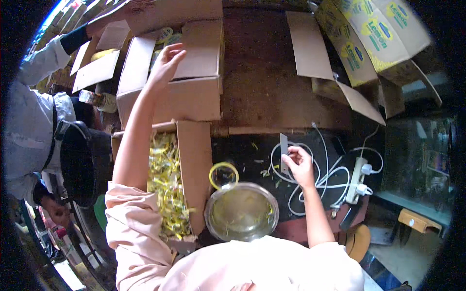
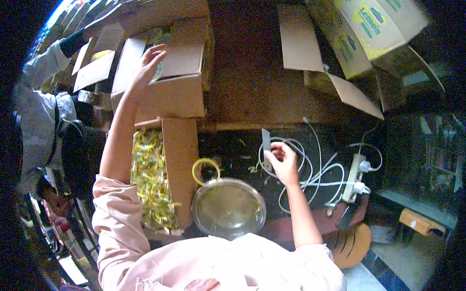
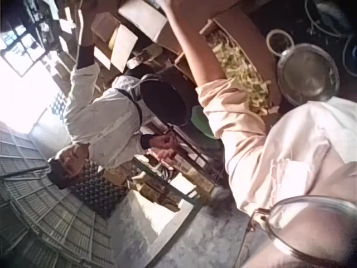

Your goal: The person takes a large box from a stack, places it on a table, and begins packing it with small yellow containers while another person assists. The person then picks up a plastic cup, removes the lid, and places the cup into the box with the other containers.

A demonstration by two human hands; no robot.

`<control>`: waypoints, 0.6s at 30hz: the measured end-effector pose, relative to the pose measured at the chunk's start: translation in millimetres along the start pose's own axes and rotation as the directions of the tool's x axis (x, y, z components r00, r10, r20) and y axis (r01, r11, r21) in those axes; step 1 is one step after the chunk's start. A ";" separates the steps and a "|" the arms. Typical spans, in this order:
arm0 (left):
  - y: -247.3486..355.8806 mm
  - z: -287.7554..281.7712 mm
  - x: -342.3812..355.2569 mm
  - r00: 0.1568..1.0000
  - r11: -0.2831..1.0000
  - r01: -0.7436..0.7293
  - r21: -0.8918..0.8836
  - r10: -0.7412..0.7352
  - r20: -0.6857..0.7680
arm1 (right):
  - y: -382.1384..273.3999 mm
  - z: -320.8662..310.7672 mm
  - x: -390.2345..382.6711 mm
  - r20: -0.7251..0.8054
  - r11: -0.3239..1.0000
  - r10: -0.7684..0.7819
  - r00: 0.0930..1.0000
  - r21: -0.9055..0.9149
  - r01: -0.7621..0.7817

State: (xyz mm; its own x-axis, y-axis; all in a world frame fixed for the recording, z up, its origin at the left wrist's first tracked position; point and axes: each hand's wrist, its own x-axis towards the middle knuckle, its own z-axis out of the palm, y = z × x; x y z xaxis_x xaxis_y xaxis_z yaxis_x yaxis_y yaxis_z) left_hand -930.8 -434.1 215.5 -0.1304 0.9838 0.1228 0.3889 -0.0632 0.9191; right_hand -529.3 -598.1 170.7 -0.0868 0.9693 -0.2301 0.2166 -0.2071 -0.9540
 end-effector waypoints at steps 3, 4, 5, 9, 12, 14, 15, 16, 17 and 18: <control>16.5 -12.1 -31.3 1.000 0.999 0.029 -0.018 -0.029 0.001 | 11.1 -8.6 -51.9 0.075 0.982 0.166 0.983 0.074 -0.172; 41.2 -8.0 -46.4 0.998 0.998 0.067 -0.009 -0.067 0.005 | 19.1 -11.5 -66.6 0.099 0.972 0.195 0.976 0.114 -0.206; 53.0 -6.0 -56.3 0.996 0.997 0.077 0.004 -0.077 0.037 | 24.1 -12.4 -80.3 0.133 0.961 0.209 0.969 0.154 -0.229; 86.7 -15.3 -91.7 0.996 0.998 0.045 0.047 -0.049 0.075 | 33.8 -2.4 -114.0 0.043 0.993 0.115 0.992 -0.021 -0.114; 91.4 -29.6 -112.1 0.990 0.995 0.061 -0.082 -0.050 0.130 | 62.2 -7.1 -123.0 0.061 0.994 0.111 0.992 0.015 -0.112; 105.5 -29.7 -124.6 0.990 0.998 0.066 0.009 -0.066 0.125 | 72.9 -14.9 -136.5 0.043 0.971 0.168 0.985 0.166 -0.173; 106.9 -34.7 -132.0 0.988 0.998 0.063 0.019 -0.065 0.137 | 75.5 -18.0 -144.1 0.036 0.967 0.195 0.980 0.159 -0.198; 107.9 -37.8 -139.6 0.987 0.998 0.059 0.029 -0.062 0.148 | 77.6 -21.1 -151.5 0.027 0.963 0.221 0.975 0.152 -0.222; 107.9 -38.9 -148.4 0.987 0.997 0.073 0.023 -0.075 0.139 | 79.2 -23.2 -162.2 0.051 0.963 0.218 0.975 0.151 -0.224; 111.1 -36.6 -157.4 0.987 0.997 0.073 0.022 -0.075 0.142 | 80.8 -22.1 -170.7 0.034 0.974 0.190 0.981 0.123 -0.192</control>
State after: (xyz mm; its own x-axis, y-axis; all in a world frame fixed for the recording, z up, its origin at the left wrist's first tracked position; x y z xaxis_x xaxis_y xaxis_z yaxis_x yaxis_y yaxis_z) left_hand -900.4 -602.0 312.0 -0.0283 0.9996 -0.0010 0.3988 0.0122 0.9170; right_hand -475.4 -777.4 137.1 -0.0768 0.9074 -0.4131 0.1078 -0.4044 -0.9082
